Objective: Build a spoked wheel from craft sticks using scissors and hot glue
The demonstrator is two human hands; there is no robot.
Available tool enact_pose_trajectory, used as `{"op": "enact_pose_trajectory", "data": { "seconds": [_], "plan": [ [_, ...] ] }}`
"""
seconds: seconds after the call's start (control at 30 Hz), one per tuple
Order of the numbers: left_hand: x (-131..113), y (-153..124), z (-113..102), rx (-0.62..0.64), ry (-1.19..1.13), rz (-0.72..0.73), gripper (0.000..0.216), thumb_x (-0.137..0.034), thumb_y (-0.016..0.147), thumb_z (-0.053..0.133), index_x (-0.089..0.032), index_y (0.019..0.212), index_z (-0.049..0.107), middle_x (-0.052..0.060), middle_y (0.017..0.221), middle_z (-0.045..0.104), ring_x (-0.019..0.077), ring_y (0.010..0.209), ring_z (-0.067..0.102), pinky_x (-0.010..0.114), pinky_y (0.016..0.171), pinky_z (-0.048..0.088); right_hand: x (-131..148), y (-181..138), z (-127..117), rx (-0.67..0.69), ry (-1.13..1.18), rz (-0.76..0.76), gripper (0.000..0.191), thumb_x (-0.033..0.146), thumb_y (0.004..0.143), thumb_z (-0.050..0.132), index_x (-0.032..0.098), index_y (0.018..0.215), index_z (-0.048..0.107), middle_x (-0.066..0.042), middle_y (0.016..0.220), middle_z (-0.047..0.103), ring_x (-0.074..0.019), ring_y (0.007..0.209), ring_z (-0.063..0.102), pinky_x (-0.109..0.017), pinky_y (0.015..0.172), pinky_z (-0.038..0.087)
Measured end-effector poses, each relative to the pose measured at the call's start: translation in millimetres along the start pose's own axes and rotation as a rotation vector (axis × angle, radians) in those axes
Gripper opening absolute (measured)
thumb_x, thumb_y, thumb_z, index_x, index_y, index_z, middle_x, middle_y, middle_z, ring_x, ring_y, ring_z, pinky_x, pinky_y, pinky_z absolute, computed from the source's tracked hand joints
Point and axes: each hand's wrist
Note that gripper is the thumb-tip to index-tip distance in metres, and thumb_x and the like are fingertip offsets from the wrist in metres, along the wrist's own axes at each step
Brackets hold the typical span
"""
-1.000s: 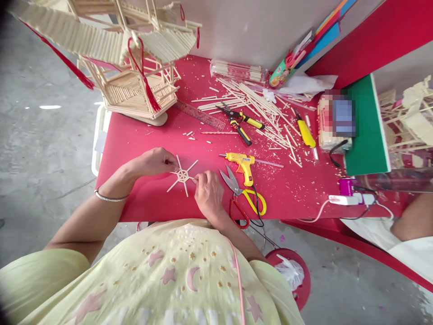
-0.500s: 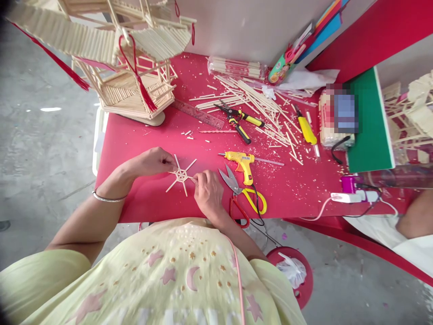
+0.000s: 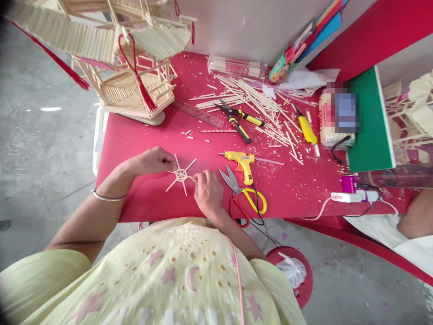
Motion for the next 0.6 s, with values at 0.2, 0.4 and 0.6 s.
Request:
{"op": "enact_pose_trajectory", "data": {
  "seconds": [0.2,0.4,0.6],
  "plan": [
    [1.1,0.4,0.8,-0.003,0.028,0.017,0.020,-0.029,0.071,0.058,-0.015,0.067,0.072,-0.002,0.058,0.052,0.0097,0.058,0.042,0.022,0.054,0.031,0.2,-0.3,1.0,-0.018,0.003,0.008,0.008,0.024,0.103,0.054,0.024,0.100,0.062,-0.006,0.101,0.064,-0.0213,0.096,0.058,-0.033,0.080,0.044],
    [2.1,0.9,0.1,-0.001,0.051,0.037,0.021,-0.030,0.073,0.057,-0.015,0.069,0.072,-0.003,0.059,0.052,0.0095,0.059,0.042,0.022,0.055,0.030,-0.2,-0.3,1.2,-0.016,0.006,0.011,0.007,0.023,0.103,0.055,0.024,0.100,0.062,-0.005,0.101,0.064,-0.0212,0.097,0.057,-0.032,0.080,0.043],
    [2.1,0.1,-1.7,0.021,0.054,0.063,0.021,-0.031,0.074,0.057,-0.015,0.065,0.067,-0.003,0.059,0.048,0.0090,0.059,0.038,0.023,0.055,0.030,0.0,-0.7,0.4,-0.009,0.012,0.016,0.008,0.024,0.103,0.054,0.024,0.100,0.062,-0.006,0.102,0.064,-0.0210,0.097,0.058,-0.032,0.081,0.044]
  ]
}}
Point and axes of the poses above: each hand's wrist, its own y-axis towards the middle knuckle, its own z-axis out of the palm, x = y × z
